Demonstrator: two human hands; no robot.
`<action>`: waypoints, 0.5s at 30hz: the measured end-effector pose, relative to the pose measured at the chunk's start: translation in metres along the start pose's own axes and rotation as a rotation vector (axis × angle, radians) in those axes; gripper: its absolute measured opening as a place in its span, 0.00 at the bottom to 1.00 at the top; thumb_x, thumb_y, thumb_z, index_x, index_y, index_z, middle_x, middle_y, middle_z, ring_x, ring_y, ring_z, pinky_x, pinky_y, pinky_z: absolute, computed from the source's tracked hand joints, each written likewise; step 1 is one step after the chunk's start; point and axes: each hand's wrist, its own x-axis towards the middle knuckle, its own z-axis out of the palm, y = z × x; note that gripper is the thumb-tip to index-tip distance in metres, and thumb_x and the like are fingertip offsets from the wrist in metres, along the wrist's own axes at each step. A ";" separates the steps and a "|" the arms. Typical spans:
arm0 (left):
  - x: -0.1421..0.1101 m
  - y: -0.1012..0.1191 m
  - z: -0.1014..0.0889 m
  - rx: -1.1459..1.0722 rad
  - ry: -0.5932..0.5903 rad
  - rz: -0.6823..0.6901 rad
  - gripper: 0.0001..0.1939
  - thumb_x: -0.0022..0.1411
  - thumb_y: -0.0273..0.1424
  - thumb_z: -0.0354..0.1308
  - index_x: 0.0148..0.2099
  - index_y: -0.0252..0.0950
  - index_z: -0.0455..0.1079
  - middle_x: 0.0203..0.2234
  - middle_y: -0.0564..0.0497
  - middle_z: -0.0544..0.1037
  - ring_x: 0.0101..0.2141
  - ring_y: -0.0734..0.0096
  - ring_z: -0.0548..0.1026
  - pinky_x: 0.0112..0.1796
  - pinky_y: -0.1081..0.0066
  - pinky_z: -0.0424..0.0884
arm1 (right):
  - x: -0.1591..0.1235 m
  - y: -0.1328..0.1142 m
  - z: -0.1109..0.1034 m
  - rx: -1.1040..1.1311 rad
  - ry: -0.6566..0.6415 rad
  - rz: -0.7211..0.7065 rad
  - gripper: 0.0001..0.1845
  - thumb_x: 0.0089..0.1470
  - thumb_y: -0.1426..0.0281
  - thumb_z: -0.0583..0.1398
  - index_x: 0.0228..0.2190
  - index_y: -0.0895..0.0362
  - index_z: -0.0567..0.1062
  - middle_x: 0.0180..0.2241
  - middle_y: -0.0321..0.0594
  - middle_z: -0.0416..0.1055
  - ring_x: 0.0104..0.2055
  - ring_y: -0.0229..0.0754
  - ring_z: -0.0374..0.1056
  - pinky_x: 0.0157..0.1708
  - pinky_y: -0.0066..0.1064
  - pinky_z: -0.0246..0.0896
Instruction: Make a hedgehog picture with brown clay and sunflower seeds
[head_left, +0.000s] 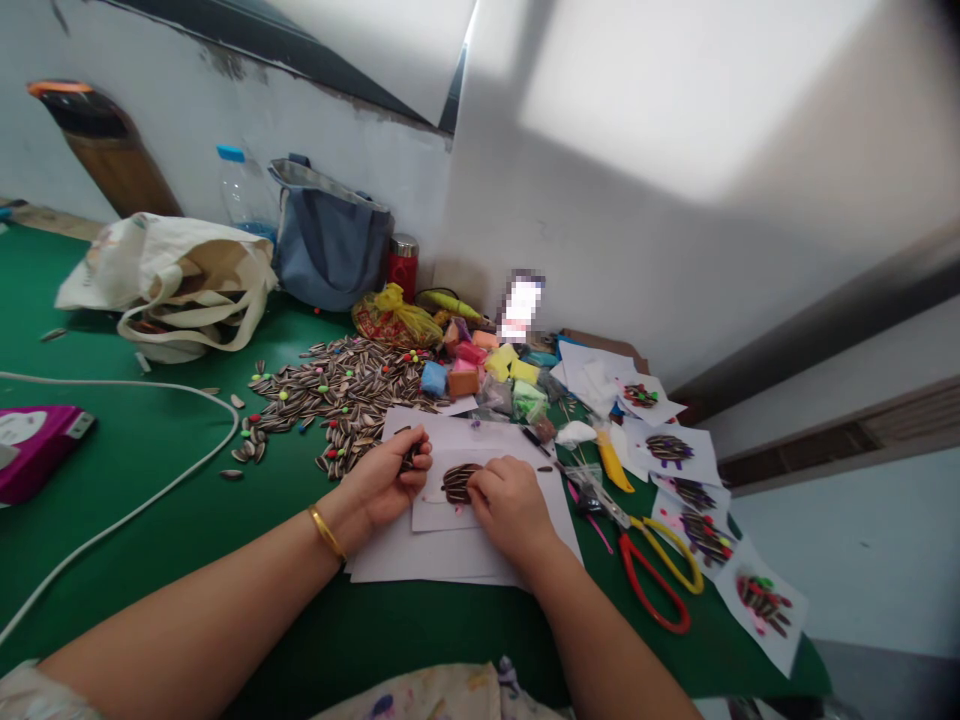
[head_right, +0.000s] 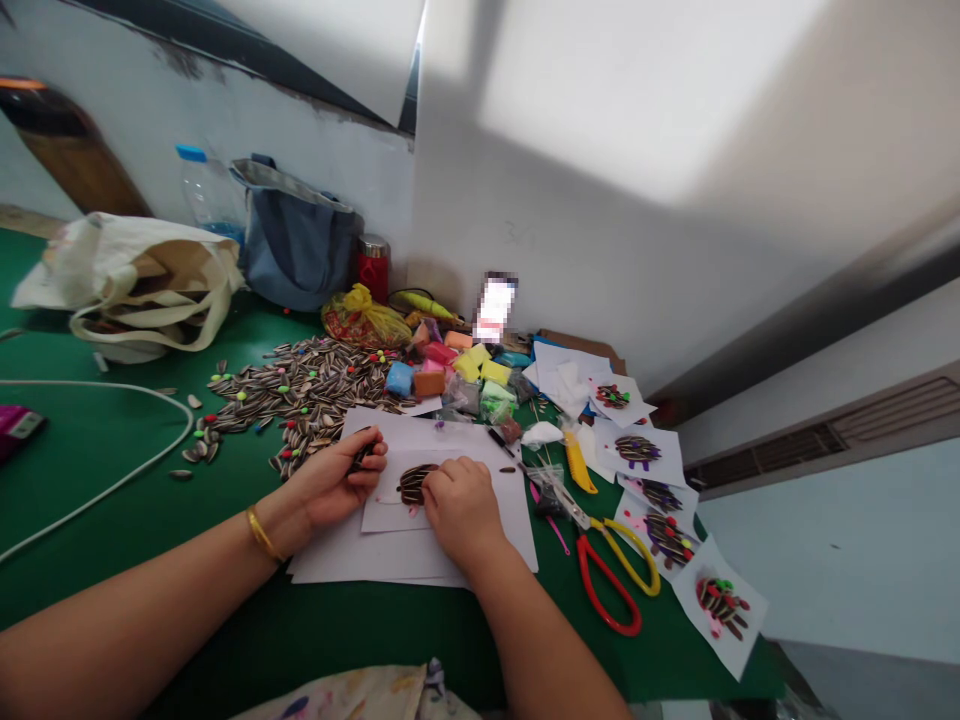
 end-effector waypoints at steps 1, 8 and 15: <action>0.000 0.000 0.000 0.001 0.001 0.001 0.10 0.69 0.27 0.50 0.32 0.33 0.62 0.24 0.56 0.63 0.17 0.85 0.63 0.11 0.87 0.52 | 0.000 -0.001 0.000 -0.015 -0.006 -0.005 0.05 0.55 0.75 0.62 0.28 0.55 0.74 0.31 0.39 0.71 0.37 0.44 0.62 0.37 0.37 0.49; 0.001 -0.001 -0.002 0.005 -0.015 0.011 0.09 0.69 0.27 0.50 0.33 0.32 0.63 0.24 0.55 0.63 0.17 0.85 0.63 0.11 0.87 0.52 | 0.001 -0.002 -0.002 -0.066 -0.032 -0.015 0.05 0.56 0.74 0.61 0.28 0.56 0.74 0.31 0.40 0.71 0.37 0.45 0.61 0.38 0.38 0.48; 0.001 -0.001 -0.002 -0.021 -0.021 -0.002 0.09 0.69 0.26 0.51 0.33 0.32 0.63 0.24 0.55 0.65 0.17 0.85 0.64 0.11 0.87 0.53 | 0.000 -0.002 -0.002 -0.075 -0.019 0.005 0.05 0.56 0.74 0.63 0.28 0.56 0.75 0.30 0.39 0.71 0.37 0.44 0.62 0.38 0.37 0.48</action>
